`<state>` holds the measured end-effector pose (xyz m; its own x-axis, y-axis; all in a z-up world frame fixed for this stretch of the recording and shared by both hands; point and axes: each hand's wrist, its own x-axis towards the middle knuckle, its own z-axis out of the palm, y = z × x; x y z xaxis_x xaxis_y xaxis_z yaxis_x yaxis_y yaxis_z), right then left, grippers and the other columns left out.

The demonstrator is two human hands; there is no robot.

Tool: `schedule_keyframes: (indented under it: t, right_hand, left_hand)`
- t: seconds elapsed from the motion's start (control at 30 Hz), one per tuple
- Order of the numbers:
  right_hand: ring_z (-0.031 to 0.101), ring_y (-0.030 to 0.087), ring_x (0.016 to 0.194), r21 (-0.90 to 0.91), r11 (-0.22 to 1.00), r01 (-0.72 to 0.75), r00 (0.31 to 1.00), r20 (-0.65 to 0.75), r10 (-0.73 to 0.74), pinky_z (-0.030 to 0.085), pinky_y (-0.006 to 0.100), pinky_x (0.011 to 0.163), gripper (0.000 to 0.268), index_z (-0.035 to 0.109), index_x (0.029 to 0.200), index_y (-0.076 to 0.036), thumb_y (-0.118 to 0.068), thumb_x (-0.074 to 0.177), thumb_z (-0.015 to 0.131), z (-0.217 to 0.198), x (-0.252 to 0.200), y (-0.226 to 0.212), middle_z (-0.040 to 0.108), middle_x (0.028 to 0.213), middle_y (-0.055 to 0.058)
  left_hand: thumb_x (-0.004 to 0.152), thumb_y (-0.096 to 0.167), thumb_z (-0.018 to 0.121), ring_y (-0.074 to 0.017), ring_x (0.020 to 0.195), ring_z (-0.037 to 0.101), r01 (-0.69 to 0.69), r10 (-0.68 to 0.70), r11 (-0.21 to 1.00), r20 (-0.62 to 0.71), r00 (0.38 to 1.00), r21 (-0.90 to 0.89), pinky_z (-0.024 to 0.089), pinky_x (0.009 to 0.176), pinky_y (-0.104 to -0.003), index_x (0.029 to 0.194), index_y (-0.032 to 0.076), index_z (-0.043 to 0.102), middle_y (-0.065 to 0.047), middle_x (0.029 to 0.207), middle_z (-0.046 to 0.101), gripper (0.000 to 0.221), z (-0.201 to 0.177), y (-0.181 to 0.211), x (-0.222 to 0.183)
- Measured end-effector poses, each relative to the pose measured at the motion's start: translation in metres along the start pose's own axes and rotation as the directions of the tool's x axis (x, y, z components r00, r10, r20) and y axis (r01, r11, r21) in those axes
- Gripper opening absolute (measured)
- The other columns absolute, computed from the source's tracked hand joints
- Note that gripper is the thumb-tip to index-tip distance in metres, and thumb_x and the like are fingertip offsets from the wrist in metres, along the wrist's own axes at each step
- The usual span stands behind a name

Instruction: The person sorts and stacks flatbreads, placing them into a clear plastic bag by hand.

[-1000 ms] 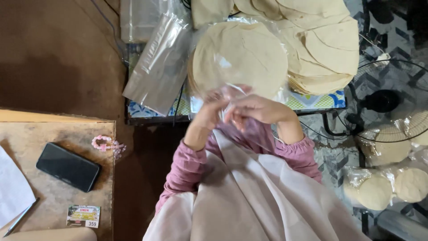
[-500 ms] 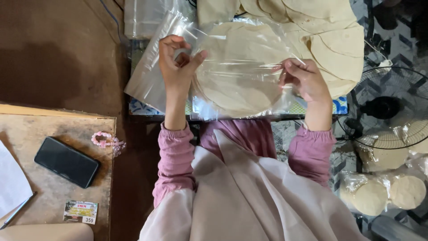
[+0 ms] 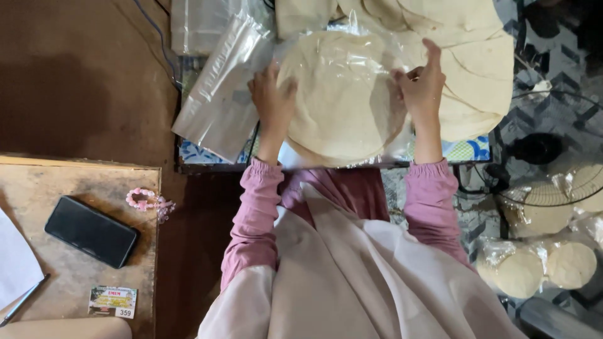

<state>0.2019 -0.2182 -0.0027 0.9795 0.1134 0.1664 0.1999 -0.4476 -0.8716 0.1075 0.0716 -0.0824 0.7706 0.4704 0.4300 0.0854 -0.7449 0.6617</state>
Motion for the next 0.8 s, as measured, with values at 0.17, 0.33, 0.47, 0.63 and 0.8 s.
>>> schedule_keyframes:
  t: [0.17,0.33,0.47,0.63,0.8]
  right_hand:
    - [0.063,0.011,0.053,-0.037,0.997,0.061,0.997,-0.051,-0.063,0.043,0.028,0.044,0.063,0.044,0.146,-0.004,0.004,0.093,0.078,-0.003,-0.009,0.013,0.066,0.068,0.006]
    - [0.066,0.013,0.062,-0.091,0.986,0.142,0.987,-0.064,-0.148,0.047,0.028,0.052,0.045,0.057,0.136,-0.003,0.003,0.098,0.079,-0.002,-0.014,0.027,0.069,0.079,0.005]
    - [0.060,0.019,0.058,-0.196,0.968,0.155,0.983,-0.063,-0.170,0.044,0.032,0.054,0.020,0.071,0.117,-0.003,-0.003,0.098,0.078,-0.003,-0.019,0.016,0.066,0.071,0.010]
    - [0.061,0.021,0.057,-0.300,0.940,0.162,0.975,-0.098,-0.199,0.044,0.036,0.054,0.011,0.078,0.109,-0.007,-0.010,0.100,0.073,0.000,-0.017,0.025,0.066,0.068,0.012]
    - [0.061,0.028,0.066,-0.382,0.895,0.230,0.963,-0.044,-0.267,0.046,0.041,0.062,0.013,0.079,0.115,-0.010,-0.014,0.107,0.070,-0.007,-0.010,0.029,0.069,0.082,0.016]
  left_hand:
    - [0.088,0.011,0.078,-0.0272,0.100,0.062,0.098,-0.106,0.981,-0.041,0.994,-0.166,0.046,0.094,-0.043,0.133,0.007,0.059,-0.008,0.101,0.070,0.049,-0.033,0.012,-0.017]
    - [0.094,0.010,0.075,-0.0141,0.071,0.063,0.292,-0.286,0.891,0.068,0.956,-0.348,0.051,0.068,-0.030,0.124,0.007,0.063,-0.003,0.081,0.067,0.033,-0.057,0.019,-0.045]
    - [0.095,0.010,0.075,-0.0085,0.071,0.062,0.304,-0.291,0.863,0.094,0.952,-0.403,0.051,0.065,-0.026,0.118,0.005,0.064,0.000,0.083,0.067,0.026,-0.058,0.015,-0.070]
    - [0.098,0.008,0.072,-0.0070,0.076,0.060,0.339,-0.310,0.756,0.150,0.939,-0.559,0.051,0.066,-0.024,0.114,0.004,0.062,0.001,0.091,0.066,0.020,-0.045,-0.003,-0.080]
    - [0.100,0.006,0.066,-0.0073,0.077,0.058,0.405,-0.345,0.557,0.241,0.907,-0.725,0.051,0.069,-0.023,0.114,0.004,0.056,-0.001,0.092,0.061,0.017,-0.033,-0.022,-0.089]
